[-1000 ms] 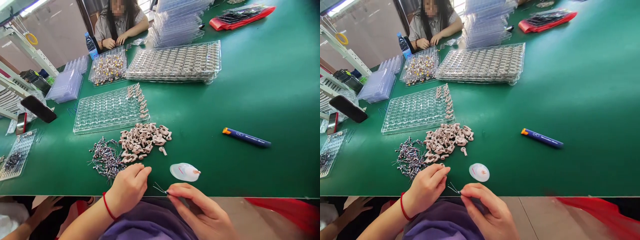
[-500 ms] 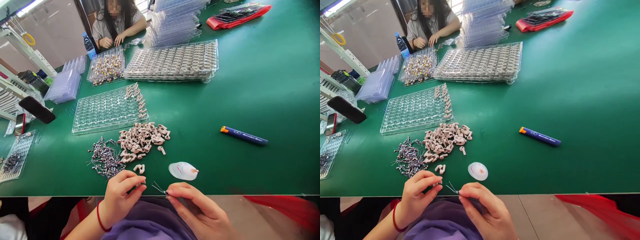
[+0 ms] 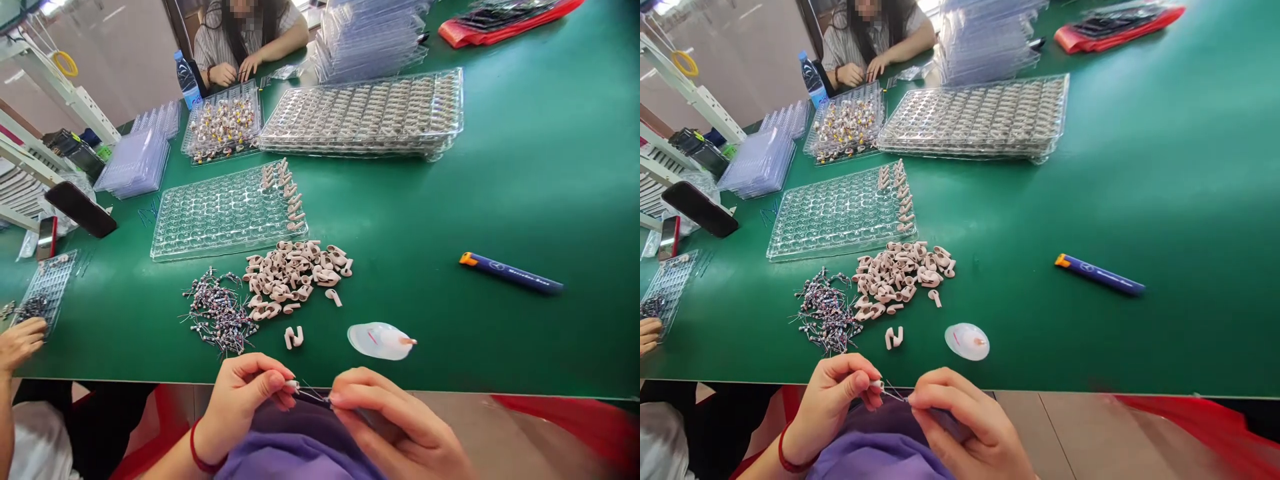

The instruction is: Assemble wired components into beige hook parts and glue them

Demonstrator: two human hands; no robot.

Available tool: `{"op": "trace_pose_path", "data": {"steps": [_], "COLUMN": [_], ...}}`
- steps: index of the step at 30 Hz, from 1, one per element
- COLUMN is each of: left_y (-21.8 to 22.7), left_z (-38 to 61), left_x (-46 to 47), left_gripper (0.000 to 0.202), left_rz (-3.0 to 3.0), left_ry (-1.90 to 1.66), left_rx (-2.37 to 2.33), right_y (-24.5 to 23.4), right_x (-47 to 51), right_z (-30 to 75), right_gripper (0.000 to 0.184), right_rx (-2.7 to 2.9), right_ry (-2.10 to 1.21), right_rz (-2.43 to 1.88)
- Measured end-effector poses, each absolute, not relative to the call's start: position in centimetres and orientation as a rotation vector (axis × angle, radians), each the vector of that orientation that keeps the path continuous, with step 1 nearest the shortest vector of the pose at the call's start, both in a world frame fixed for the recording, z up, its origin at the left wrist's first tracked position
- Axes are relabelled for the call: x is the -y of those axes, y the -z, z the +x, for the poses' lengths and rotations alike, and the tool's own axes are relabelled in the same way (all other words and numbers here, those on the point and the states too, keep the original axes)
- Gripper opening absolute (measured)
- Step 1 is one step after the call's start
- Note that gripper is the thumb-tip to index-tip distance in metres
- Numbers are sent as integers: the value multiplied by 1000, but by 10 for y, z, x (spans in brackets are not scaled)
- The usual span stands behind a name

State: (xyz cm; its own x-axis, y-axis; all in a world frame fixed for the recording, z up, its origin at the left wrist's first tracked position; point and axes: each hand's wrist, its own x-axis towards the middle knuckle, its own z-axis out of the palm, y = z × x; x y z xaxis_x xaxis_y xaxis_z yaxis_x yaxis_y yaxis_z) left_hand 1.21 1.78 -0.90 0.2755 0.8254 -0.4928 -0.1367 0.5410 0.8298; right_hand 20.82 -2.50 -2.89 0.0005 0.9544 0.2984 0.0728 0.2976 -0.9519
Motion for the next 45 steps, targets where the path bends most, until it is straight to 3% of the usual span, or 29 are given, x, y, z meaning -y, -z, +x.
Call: {"op": "trace_pose_path", "data": {"steps": [14,34,45], "left_y": [9,2,11], "left_z": [13,14,14], "left_x": [-19,-20,-18], "left_gripper": [34,28,28], "left_rz": [708,778,643], "left_ry": [-753,-732,-737], "left_rx": [-1087,-1046,-1002], "right_y": [22,25,29], "right_x": [23,23,28], "right_z": [211,212,211], "right_gripper": [33,25,30], "right_rx": [1611,1430,1476], "right_ry": [-791,-951,-904], "right_rz": [-939,-982,-959]}}
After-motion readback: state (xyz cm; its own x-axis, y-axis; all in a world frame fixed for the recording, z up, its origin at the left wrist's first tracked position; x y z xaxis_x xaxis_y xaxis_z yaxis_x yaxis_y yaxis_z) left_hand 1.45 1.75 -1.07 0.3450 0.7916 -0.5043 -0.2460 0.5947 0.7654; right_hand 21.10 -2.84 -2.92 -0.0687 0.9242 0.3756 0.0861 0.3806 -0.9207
